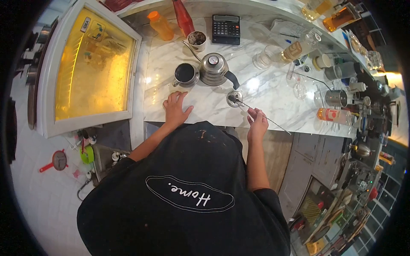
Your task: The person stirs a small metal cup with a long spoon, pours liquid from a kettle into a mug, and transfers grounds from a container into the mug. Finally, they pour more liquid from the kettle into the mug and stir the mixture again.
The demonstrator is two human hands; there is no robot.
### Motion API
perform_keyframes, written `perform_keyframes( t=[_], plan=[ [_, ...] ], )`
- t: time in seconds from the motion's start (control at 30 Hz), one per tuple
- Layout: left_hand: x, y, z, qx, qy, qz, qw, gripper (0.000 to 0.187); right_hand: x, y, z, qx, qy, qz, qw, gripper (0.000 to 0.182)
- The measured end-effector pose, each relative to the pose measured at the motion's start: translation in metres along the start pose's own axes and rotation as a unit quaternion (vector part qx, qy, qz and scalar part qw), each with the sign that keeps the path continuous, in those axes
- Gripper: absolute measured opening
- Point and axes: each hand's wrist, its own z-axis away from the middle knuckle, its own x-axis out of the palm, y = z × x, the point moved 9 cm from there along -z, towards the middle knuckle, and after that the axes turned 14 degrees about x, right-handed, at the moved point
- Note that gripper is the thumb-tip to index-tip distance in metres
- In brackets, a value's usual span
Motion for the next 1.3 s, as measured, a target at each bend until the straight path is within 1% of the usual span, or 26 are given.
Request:
perform_keyframes(
  t=[0.27, 0.37, 0.57, 0.77, 0.97, 1.17, 1.3],
  plan=[
    [-0.005, -0.005, -0.004, 0.057, -0.011, 0.018, 0.998, 0.066, -0.008, 0.029, 0.003, 0.061, 0.004, -0.127, 0.99, 0.031],
    [-0.006, -0.007, -0.004, 0.067, -0.013, 0.017, 0.998, 0.066, -0.012, 0.032, 0.003, 0.056, 0.02, -0.14, 0.988, 0.032],
    [-0.003, -0.006, -0.01, 0.061, -0.022, 0.005, 0.998, 0.066, -0.021, 0.031, 0.0, 0.045, 0.024, -0.121, 0.991, 0.032],
    [0.002, -0.003, -0.013, 0.056, -0.027, -0.012, 0.998, 0.068, -0.019, 0.029, 0.002, 0.042, 0.031, -0.074, 0.996, 0.033],
    [0.008, -0.001, -0.011, 0.044, -0.013, -0.031, 0.998, 0.068, -0.012, 0.024, -0.004, 0.059, 0.013, -0.071, 0.996, 0.032],
    [0.01, 0.003, -0.011, 0.021, -0.019, -0.038, 0.999, 0.067, -0.024, 0.024, -0.009, 0.073, 0.006, -0.08, 0.994, 0.033],
    [0.011, 0.006, -0.011, 0.005, -0.02, -0.032, 0.999, 0.064, -0.032, 0.02, -0.01, 0.064, -0.007, -0.081, 0.995, 0.033]
  ],
)
